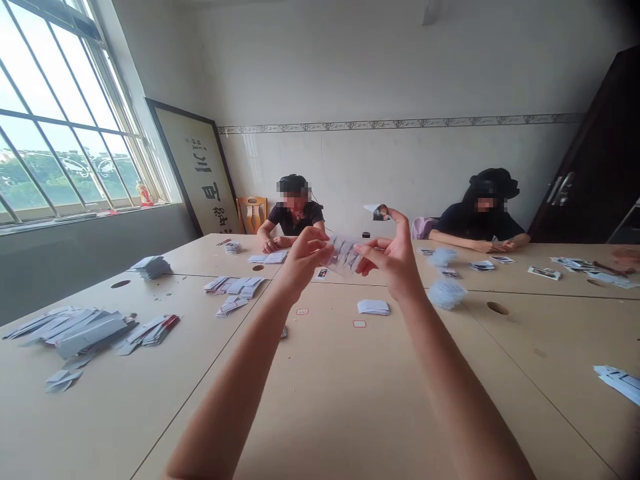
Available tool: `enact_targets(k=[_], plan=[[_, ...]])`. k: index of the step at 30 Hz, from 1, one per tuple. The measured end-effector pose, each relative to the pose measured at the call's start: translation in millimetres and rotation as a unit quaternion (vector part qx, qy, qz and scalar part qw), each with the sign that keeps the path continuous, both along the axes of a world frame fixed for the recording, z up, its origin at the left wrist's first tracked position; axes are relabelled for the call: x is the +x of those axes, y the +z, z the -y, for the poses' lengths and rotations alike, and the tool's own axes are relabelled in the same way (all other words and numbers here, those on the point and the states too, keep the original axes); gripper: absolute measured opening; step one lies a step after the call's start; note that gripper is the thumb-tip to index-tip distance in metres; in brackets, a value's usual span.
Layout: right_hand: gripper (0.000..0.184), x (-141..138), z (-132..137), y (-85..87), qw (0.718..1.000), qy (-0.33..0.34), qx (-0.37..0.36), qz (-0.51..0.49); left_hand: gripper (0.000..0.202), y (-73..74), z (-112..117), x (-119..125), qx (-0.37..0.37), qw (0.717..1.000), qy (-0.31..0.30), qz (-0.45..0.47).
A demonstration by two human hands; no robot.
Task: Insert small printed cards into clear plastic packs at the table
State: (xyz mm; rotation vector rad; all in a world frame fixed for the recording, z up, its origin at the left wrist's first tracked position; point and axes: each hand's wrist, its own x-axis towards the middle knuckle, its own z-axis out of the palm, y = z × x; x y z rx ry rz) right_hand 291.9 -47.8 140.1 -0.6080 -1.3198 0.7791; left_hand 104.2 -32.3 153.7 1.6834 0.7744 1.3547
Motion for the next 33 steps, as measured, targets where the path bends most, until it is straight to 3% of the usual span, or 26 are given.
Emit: enact_targets(k=[4, 7, 9, 15, 20, 24, 28, 33], plan=[[0.106, 12.5, 7.5, 10.4, 0.997, 0.069, 0.004, -0.044, 0.017, 15.3, 9.4, 16.3, -0.026, 0.999, -0.048, -0.005], [0.119, 20.5, 6.0, 6.6, 0.987, 0.15, -0.033, -0.04, 0.019, 10.8, 13.7, 22.8, -0.046, 0.997, -0.057, 0.004], [0.12, 22.9, 3.4, 3.7, 0.983, 0.168, -0.072, -0.023, 0.02, 5.6, 13.0, 23.3, -0.057, 0.996, -0.061, -0.019], [0.115, 13.8, 1.7, 2.9, 0.98, 0.14, -0.139, 0.021, 0.014, -2.7, 8.1, 14.0, -0.015, 0.989, -0.049, -0.136], [0.126, -0.7, 0.3, -0.5, 0.985, 0.105, -0.119, -0.065, 0.016, 2.5, 16.5, 6.3, 0.091, 0.967, 0.052, -0.23], [0.13, -9.8, -3.6, -4.7, 0.985, 0.048, -0.107, -0.127, 0.021, 9.5, 25.7, 0.0, 0.196, 0.942, 0.092, -0.258], [0.131, -19.7, -1.8, -6.7, 0.98, 0.033, -0.086, -0.176, 0.018, 11.2, 32.9, -0.4, 0.303, 0.897, 0.134, -0.292], [0.129, -32.5, 6.0, -8.5, 0.972, 0.034, -0.079, -0.217, 0.014, 8.2, 37.6, 8.3, 0.314, 0.898, 0.173, -0.254]])
